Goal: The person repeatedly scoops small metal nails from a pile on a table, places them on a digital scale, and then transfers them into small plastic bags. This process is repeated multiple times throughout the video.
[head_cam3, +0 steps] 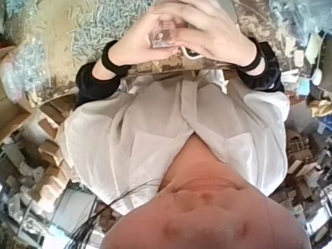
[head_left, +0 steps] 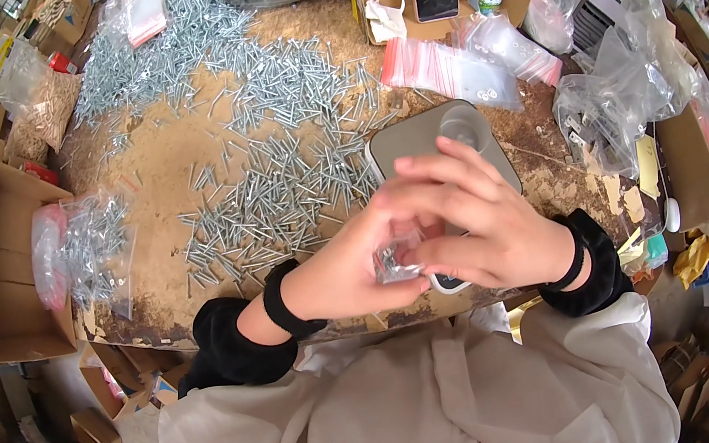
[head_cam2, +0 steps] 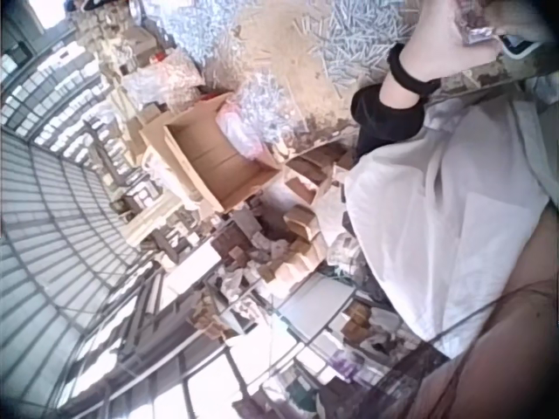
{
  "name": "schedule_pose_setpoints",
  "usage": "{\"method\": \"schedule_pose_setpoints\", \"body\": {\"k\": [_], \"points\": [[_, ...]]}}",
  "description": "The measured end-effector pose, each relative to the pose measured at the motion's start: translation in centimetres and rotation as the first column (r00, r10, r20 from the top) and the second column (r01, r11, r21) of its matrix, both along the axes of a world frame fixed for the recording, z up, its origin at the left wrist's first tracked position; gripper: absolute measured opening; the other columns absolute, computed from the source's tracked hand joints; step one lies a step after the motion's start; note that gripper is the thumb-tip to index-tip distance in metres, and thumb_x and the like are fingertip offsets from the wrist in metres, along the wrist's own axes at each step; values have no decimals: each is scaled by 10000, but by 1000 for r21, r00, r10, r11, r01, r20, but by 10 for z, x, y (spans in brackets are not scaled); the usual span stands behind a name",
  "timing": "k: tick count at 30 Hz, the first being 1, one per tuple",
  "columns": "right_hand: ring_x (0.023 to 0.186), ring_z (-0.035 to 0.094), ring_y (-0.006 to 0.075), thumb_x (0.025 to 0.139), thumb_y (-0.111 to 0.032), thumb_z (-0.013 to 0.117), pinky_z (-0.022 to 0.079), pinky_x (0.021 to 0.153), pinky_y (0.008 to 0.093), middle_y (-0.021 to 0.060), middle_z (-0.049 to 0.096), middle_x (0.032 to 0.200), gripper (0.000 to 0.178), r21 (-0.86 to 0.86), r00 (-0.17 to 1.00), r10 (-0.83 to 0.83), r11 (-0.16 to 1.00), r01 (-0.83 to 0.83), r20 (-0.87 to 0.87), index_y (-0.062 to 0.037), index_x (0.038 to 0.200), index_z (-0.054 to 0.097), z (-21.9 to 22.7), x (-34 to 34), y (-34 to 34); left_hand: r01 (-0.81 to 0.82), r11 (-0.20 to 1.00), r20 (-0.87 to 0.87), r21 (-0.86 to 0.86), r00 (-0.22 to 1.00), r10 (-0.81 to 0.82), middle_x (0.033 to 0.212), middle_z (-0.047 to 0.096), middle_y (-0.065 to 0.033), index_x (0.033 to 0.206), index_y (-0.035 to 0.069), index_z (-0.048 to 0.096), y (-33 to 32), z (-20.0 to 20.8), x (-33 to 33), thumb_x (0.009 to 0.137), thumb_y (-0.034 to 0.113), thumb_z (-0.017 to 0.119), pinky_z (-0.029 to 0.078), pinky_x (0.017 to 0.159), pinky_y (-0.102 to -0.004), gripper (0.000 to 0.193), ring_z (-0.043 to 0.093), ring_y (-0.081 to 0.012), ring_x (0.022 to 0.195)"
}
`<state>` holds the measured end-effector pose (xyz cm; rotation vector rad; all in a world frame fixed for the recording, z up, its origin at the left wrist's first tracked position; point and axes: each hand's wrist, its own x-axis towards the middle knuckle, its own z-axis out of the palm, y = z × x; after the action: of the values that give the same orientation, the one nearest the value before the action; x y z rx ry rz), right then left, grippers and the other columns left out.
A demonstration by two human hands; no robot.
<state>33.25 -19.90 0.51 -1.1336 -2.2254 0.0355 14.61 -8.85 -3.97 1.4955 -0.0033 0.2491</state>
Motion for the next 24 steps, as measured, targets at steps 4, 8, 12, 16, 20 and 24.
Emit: {"method": "schedule_pose_setpoints", "body": {"k": [4,8,12,16,20,24], "points": [[1201,599,275,751,-165,718,290,1150,571,46,691,1130,116,283,999,-52,958,49,4,-122,753,610,-6,-4,-12,-34,999,200,10,979,31,1461,374,-111,1506,44,263,-8,9,-1,833,93,766,481,966,-361,842,453,-216,1316],[1037,654,264,791,-159,707,374,1104,548,68,698,1118,102,223,994,10,975,14,-105,-114,781,616,4,2,-15,-84,904,248,419,968,-25,1296,553,-154,1330,28,511,7,12,-4,856,119,761,508,898,-425,543,597,-283,1128],[842,672,234,809,-155,711,528,931,473,87,695,1084,109,194,993,-9,980,31,-114,-75,820,639,6,3,-10,-275,799,318,535,941,111,960,660,-130,1047,6,663,0,19,-6,873,83,732,530,719,-373,202,663,-284,819],[655,651,215,793,-148,740,572,760,399,58,692,938,117,185,987,-55,979,83,-150,-83,799,642,2,4,-12,-395,835,394,384,888,238,884,647,-99,939,-4,658,0,14,-4,883,52,706,481,557,-297,92,621,-207,674],[641,650,203,783,-139,755,565,784,409,39,683,791,125,130,982,-59,988,83,-180,-91,811,643,1,6,-12,-422,820,405,386,876,261,845,639,-90,911,7,655,-2,17,-6,878,50,698,473,544,-297,69,601,-196,637],[658,637,250,770,-135,777,566,778,414,35,652,796,150,-20,949,-71,997,69,-306,-92,833,648,6,3,-11,-399,788,410,469,889,206,821,626,-77,889,22,659,1,19,-7,866,64,700,461,531,-309,63,586,-203,605]]}}
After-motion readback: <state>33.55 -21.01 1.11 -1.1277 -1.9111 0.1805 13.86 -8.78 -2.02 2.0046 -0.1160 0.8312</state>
